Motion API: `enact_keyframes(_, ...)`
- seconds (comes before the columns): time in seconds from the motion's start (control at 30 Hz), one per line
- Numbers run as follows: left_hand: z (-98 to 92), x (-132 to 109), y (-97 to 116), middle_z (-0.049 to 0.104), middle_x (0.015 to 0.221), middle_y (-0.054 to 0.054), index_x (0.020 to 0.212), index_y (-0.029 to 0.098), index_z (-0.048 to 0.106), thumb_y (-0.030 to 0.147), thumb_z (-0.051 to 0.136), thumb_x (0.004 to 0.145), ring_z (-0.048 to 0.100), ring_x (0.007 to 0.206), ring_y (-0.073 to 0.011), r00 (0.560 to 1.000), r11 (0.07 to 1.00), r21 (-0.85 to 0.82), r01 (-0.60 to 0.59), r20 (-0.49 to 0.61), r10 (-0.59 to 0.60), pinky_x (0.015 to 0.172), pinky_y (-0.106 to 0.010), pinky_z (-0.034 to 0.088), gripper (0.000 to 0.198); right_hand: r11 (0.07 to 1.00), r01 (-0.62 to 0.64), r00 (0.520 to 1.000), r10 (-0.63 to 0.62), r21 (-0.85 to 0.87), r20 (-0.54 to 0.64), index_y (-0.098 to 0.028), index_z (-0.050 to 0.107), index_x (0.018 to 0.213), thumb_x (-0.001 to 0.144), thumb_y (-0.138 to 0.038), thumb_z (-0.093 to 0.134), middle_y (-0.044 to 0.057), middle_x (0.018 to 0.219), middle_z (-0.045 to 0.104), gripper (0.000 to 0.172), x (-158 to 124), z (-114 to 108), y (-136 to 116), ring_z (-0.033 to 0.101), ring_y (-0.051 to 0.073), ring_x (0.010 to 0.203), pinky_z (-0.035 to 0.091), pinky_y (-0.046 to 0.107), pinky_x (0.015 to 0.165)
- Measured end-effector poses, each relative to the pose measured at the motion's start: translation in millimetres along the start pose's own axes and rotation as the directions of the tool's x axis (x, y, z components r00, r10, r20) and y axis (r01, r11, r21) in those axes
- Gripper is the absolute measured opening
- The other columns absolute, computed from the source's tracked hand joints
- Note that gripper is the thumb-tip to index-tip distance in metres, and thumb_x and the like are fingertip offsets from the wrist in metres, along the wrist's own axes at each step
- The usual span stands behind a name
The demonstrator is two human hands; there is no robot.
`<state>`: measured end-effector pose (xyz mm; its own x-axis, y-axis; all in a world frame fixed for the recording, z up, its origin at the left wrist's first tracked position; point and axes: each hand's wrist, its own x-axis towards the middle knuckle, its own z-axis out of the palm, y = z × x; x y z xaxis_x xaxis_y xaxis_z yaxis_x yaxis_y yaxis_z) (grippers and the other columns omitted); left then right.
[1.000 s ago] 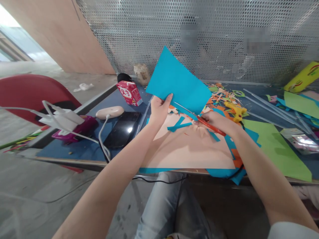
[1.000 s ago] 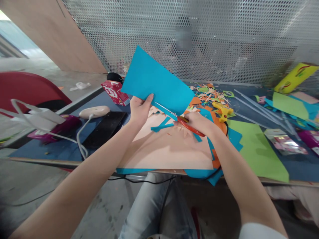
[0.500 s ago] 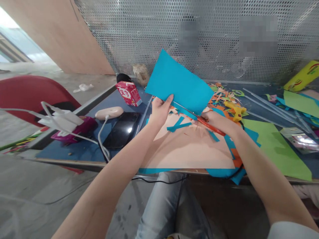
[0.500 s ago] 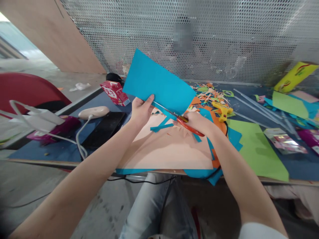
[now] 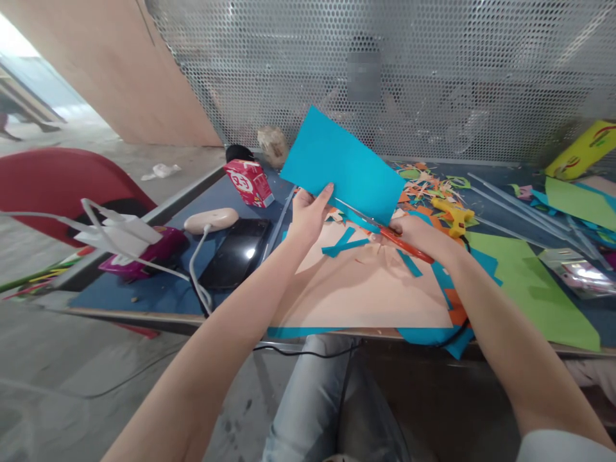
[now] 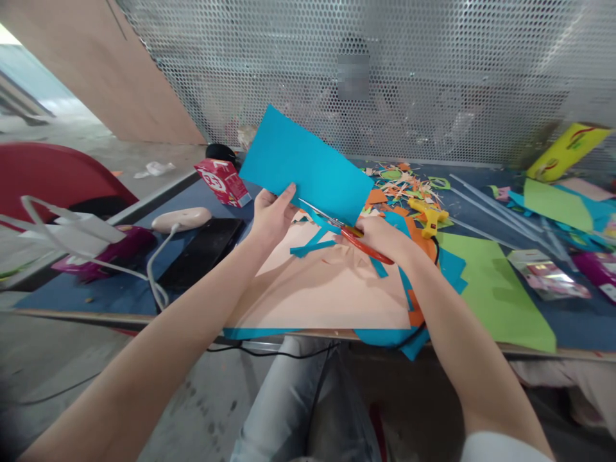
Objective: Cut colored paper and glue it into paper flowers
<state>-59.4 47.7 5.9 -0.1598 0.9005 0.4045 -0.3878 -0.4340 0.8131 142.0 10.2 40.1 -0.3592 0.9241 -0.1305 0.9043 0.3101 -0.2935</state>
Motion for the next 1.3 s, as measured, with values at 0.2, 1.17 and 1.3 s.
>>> enact_keyframes(0.2, -5.3, 7, 3, 0.067, 0.108, -0.008, 0.095, 0.02, 0.061, 0.045, 0.074, 0.061, 0.058, 0.109, -0.0253, 0.999, 0.997, -0.068, -0.027, -0.042, 0.024, 0.094, -0.039, 0.048, 0.044, 0.997, 0.019, 1.0, -0.019, 0.075, 0.0, -0.019, 0.047, 0.058, 0.071, -0.067, 0.046, 0.0, 0.056, 0.045, 0.05, 0, 2, 2, 0.041, 0.011, 0.05, 0.026, 0.025, 0.047)
enact_keyframes(1.17, 2.1, 1, 1, 0.068, 0.107, -0.007, 0.088, 0.02, 0.064, 0.044, 0.075, 0.059, 0.061, 0.104, -0.0217, 1.0, 0.995, -0.099, 0.006, -0.03, -0.009, 0.087, -0.034, 0.052, 0.039, 0.996, 0.079, 0.996, -0.078, 0.048, -0.032, -0.018, 0.057, 0.07, 0.074, -0.064, 0.045, 0.002, 0.061, 0.056, 0.048, 7, 9, 6, 0.051, 0.014, 0.058, 0.033, 0.025, 0.056)
enact_keyframes(1.3, 4.0, -1, 1, 0.069, 0.102, -0.006, 0.083, 0.02, 0.065, 0.044, 0.076, 0.057, 0.064, 0.097, -0.0206, 0.999, 0.992, -0.118, 0.038, -0.023, -0.041, 0.083, -0.034, 0.054, 0.036, 0.996, 0.043, 0.999, -0.04, 0.08, -0.036, -0.018, 0.06, 0.077, 0.075, -0.062, 0.046, 0.004, 0.067, 0.06, 0.046, 6, 11, 5, 0.053, 0.015, 0.061, 0.033, 0.024, 0.056)
